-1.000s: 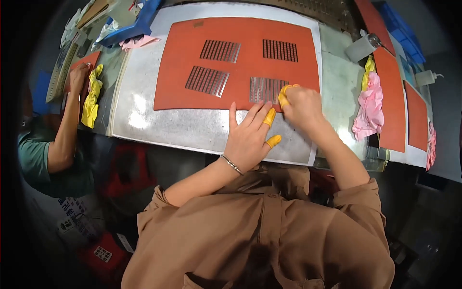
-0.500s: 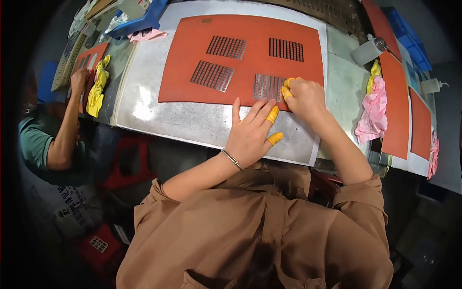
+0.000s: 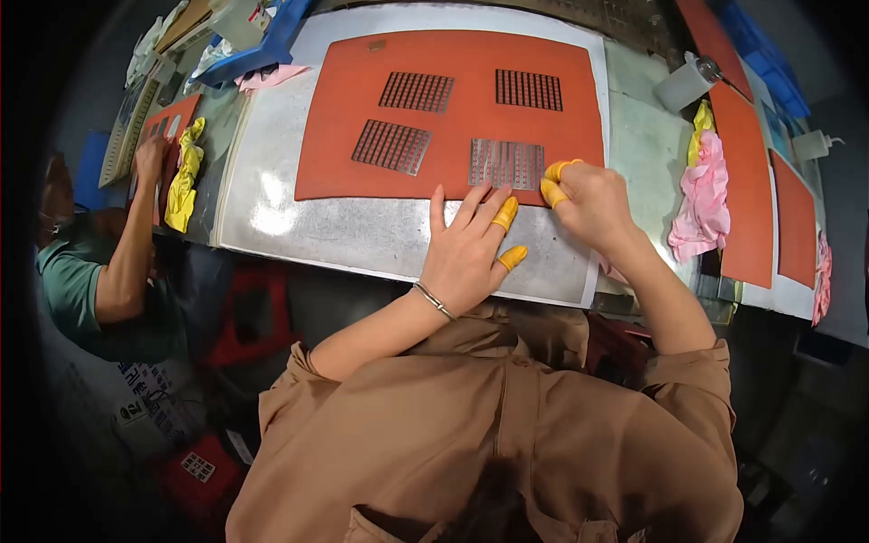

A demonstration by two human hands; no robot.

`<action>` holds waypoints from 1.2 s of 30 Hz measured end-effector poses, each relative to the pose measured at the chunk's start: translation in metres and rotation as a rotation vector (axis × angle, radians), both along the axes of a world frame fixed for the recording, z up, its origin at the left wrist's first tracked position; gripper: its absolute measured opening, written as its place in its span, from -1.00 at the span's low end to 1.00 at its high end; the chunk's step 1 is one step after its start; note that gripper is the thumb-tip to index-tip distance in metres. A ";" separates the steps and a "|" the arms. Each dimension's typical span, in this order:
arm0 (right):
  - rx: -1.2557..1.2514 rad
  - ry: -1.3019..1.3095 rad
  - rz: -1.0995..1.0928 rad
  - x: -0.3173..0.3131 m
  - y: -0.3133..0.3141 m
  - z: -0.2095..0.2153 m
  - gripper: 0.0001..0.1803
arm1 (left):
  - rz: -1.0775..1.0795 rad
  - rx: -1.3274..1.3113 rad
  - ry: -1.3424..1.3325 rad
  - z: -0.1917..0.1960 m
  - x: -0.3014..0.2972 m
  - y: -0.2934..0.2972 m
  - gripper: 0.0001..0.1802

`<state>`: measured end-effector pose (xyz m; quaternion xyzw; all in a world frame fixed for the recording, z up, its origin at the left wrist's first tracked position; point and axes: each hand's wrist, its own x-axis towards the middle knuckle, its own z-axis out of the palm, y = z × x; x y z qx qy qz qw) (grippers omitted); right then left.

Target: The person cleans small metal plates with a pink cloth and a cleaning solution at a workshop table.

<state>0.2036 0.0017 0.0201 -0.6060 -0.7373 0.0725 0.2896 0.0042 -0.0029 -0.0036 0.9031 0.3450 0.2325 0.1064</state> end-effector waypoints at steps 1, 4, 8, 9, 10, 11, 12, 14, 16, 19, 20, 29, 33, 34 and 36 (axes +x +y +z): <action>-0.005 0.003 0.003 -0.001 0.001 -0.002 -0.89 | 0.003 -0.005 0.003 0.000 0.000 -0.002 -0.49; -0.095 -0.136 0.053 -0.010 0.013 -0.014 -0.89 | 0.003 -0.018 -0.022 -0.001 0.000 -0.002 -0.57; -0.052 -0.149 -0.004 -0.007 0.033 -0.013 -0.90 | 0.005 -0.013 -0.023 -0.001 0.001 -0.002 -0.55; -0.049 -0.151 0.002 -0.010 0.029 -0.012 -0.90 | 0.011 -0.010 -0.025 -0.001 0.000 -0.002 -0.55; -0.068 -0.149 0.016 -0.015 0.021 -0.010 -0.92 | 0.015 -0.022 -0.020 -0.001 -0.001 -0.003 -0.55; -0.089 -0.148 0.030 -0.017 0.019 -0.008 -0.92 | 0.019 -0.034 -0.015 -0.002 -0.002 -0.002 -0.54; -0.101 -0.123 0.022 -0.017 0.020 -0.008 -0.92 | 0.013 -0.038 -0.009 0.000 -0.003 -0.005 -0.53; -0.103 -0.141 -0.004 -0.012 0.032 -0.006 -0.92 | 0.009 -0.032 -0.015 0.003 0.001 -0.004 -0.53; -0.073 -0.167 -0.009 -0.013 0.036 -0.008 -0.92 | 0.011 -0.001 -0.027 0.002 0.000 0.001 -0.54; -0.127 -0.238 0.059 -0.014 0.017 -0.007 -0.91 | 0.022 -0.054 -0.004 0.000 -0.001 -0.004 -0.54; -0.125 -0.240 0.061 -0.014 0.022 -0.006 -0.91 | 0.025 -0.054 -0.006 0.000 -0.001 0.000 -0.54; -0.076 -0.177 0.000 -0.012 0.034 -0.005 -0.93 | 0.014 0.010 -0.033 0.000 -0.001 -0.002 -0.55; -0.103 -0.185 0.091 -0.012 0.021 -0.005 -0.92 | 0.027 -0.034 -0.026 0.000 -0.002 -0.004 -0.56; -0.163 -0.217 0.130 -0.013 0.017 -0.003 -0.92 | 0.025 -0.031 -0.025 0.000 -0.002 -0.004 -0.57; -0.127 -0.193 0.097 -0.006 0.036 -0.003 -0.93 | 0.021 -0.008 -0.024 0.001 0.001 0.001 -0.56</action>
